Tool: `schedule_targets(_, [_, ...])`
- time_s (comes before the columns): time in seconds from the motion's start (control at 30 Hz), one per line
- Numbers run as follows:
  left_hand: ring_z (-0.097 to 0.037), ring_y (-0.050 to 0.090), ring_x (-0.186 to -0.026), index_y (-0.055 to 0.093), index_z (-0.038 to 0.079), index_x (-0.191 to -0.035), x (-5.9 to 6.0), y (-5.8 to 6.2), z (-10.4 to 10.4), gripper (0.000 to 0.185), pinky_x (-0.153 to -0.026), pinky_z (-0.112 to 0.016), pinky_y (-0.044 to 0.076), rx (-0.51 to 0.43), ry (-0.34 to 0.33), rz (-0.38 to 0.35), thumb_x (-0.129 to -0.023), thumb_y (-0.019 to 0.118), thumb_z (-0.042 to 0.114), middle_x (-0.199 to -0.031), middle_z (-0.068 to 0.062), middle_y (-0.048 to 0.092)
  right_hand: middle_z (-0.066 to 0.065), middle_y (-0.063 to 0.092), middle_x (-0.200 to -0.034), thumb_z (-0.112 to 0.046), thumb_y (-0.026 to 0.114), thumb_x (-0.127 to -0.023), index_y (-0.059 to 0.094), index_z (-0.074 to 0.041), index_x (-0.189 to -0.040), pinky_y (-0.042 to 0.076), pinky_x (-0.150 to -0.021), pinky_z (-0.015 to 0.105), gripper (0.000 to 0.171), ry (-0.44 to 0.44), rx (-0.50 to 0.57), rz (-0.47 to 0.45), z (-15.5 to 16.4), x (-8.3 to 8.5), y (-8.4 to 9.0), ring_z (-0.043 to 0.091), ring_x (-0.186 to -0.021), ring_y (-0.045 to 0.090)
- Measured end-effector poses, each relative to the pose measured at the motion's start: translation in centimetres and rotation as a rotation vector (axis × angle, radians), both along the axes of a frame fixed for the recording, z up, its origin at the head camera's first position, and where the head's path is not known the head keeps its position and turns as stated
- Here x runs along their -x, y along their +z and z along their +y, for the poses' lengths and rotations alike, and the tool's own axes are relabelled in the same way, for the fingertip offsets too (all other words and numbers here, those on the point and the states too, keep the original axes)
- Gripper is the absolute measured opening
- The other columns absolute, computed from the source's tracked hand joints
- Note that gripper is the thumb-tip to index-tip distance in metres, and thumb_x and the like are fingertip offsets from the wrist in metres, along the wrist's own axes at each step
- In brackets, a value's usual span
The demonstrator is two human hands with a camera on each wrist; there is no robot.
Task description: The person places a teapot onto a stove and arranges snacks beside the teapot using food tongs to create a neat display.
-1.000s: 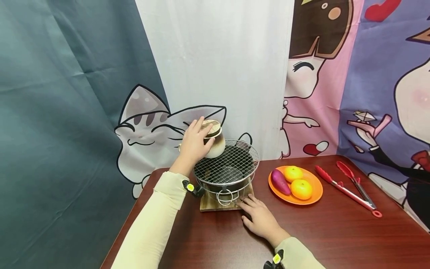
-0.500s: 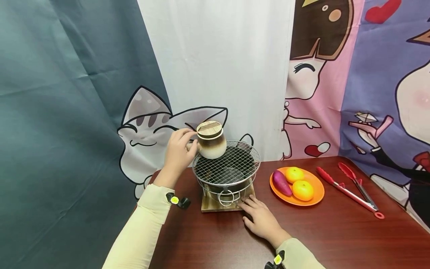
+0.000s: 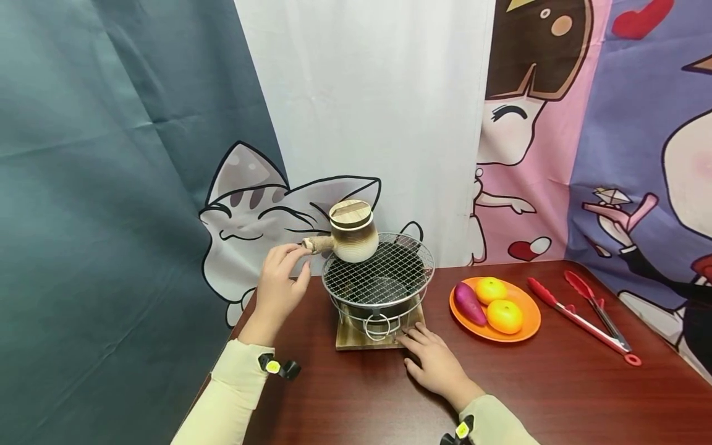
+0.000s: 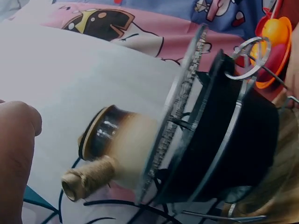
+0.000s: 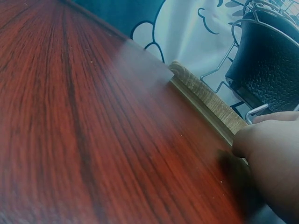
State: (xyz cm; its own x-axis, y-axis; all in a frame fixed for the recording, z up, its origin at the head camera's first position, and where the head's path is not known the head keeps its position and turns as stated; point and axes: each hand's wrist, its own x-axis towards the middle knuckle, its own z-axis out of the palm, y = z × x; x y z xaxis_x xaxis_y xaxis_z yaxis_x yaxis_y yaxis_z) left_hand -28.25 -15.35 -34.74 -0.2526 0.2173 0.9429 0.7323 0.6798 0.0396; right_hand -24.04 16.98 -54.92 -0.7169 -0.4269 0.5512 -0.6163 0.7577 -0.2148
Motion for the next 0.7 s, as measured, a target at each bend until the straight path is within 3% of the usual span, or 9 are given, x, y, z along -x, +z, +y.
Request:
schedule_targets(0.47, [-0.033, 0.06, -0.097, 0.073, 0.005, -0.102, -1.0, -5.4, -0.6, 0.019, -0.084, -0.047, 0.046, -0.069, 0.02, -0.085, -0.083, 0.07, 0.002, -0.102, -0.011, 0.067, 0.012, 0.063, -0.136, -0.02, 0.075, -0.083, 0.069, -0.014, -0.13, 0.04, -0.107, 0.059, 0.048, -0.003, 0.004, -0.003, -0.2, -0.1, 0.0, 0.045, -0.132, 0.051])
schedule_targets(0.7, [-0.03, 0.06, -0.099, 0.073, 0.007, -0.103, -1.6, -8.2, -0.3, 0.019, -0.085, -0.043, 0.047, -0.076, 0.025, -0.183, -0.084, 0.071, 0.004, -0.105, -0.01, 0.066, 0.013, 0.063, -0.136, -0.019, 0.075, -0.083, 0.068, -0.014, -0.13, 0.039, -0.107, 0.06, 0.048, -0.006, 0.006, -0.011, -0.1, -0.3, 0.2, 0.046, -0.132, 0.051])
